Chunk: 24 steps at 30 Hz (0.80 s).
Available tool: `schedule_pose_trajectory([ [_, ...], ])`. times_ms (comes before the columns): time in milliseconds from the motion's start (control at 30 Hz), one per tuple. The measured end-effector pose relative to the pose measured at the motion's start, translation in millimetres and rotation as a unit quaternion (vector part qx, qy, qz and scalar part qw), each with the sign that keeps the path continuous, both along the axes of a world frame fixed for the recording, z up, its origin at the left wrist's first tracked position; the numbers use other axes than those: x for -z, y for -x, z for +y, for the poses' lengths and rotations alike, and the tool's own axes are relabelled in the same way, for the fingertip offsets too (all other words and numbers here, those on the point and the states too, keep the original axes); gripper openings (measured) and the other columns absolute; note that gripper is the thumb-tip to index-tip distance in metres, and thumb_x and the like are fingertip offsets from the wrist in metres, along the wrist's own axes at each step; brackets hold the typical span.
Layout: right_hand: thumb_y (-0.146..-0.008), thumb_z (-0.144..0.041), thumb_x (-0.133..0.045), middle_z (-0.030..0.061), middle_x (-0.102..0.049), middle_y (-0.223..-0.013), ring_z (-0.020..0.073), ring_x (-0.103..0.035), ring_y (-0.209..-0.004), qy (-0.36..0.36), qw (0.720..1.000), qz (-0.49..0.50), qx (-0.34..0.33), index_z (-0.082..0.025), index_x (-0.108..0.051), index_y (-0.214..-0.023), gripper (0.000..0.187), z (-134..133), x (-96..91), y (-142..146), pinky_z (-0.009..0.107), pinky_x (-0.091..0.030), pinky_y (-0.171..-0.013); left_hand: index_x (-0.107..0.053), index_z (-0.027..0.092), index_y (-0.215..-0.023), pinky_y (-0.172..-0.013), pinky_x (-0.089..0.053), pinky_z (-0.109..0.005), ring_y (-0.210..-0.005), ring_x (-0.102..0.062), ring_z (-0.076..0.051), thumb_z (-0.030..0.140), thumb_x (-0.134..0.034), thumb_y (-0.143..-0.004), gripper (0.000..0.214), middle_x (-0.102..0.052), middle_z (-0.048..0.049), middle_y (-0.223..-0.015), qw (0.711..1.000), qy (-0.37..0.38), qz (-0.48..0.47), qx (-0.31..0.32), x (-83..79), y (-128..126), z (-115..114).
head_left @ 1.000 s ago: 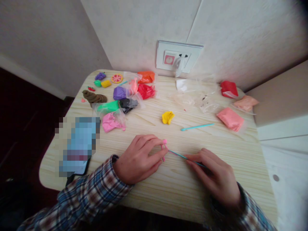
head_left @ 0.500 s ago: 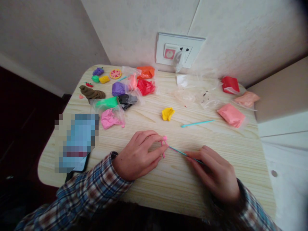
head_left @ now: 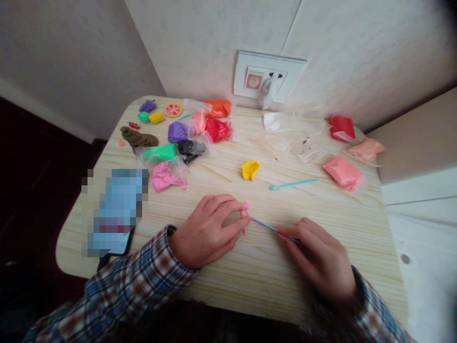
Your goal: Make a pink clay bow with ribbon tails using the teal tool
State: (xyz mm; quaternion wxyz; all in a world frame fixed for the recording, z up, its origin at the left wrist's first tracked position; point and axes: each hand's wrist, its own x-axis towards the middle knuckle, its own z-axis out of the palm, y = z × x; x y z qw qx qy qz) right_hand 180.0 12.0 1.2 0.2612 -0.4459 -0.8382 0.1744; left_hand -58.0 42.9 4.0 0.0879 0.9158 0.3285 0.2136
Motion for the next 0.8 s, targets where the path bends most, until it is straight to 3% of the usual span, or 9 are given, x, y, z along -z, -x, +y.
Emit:
schedule_pose_trajectory([
  [200,-0.086,-0.01,-0.051,0.0007,-0.053,-0.06,0.0132,-0.046,-0.059,-0.035,0.999,-0.015,-0.004,-0.017,-0.059,-0.085,0.011,1.0,0.1,1.5,0.026,-0.038,-0.053,-0.063,0.016,-0.107,-0.088,-0.046,-0.039,-0.105,-0.05,-0.023,0.013,-0.053,-0.082,0.027,-0.061,-0.0102,-0.11,1.0,-0.005,-0.004,0.001,-0.2,-0.4,0.4],
  [467,-0.086,-0.011,-0.05,0.0013,-0.052,-0.057,0.0133,-0.044,-0.057,-0.033,0.999,-0.016,-0.009,-0.016,-0.06,-0.08,0.013,1.3,0.2,2.2,0.026,-0.036,-0.052,-0.062,0.019,-0.109,-0.088,-0.043,-0.042,-0.107,-0.048,-0.024,0.014,-0.051,-0.082,0.03,-0.06,-0.0097,-0.112,1.0,-0.024,-0.006,-0.008,7.7,0.7,-1.3],
  [600,-0.087,-0.011,-0.049,0.0014,-0.053,-0.059,0.013,-0.047,-0.058,-0.008,1.0,0.0,-0.001,-0.017,-0.061,-0.08,0.015,2.2,-0.5,1.7,0.026,-0.039,-0.052,-0.062,0.021,-0.11,-0.088,-0.042,-0.042,-0.107,-0.048,-0.023,0.014,-0.052,-0.081,0.031,-0.06,-0.009,-0.112,0.999,-0.032,-0.002,-0.012,6.7,0.7,-1.0],
  [800,-0.084,-0.01,-0.052,0.0008,-0.052,-0.059,0.0123,-0.047,-0.057,-0.026,0.999,0.025,0.018,-0.016,-0.061,-0.084,0.012,2.6,-3.2,1.0,0.025,-0.04,-0.05,-0.062,0.019,-0.11,-0.089,-0.041,-0.043,-0.107,-0.048,-0.025,0.013,-0.055,-0.079,0.033,-0.06,-0.0101,-0.112,1.0,-0.023,-0.002,-0.003,6.0,1.0,-1.0],
])
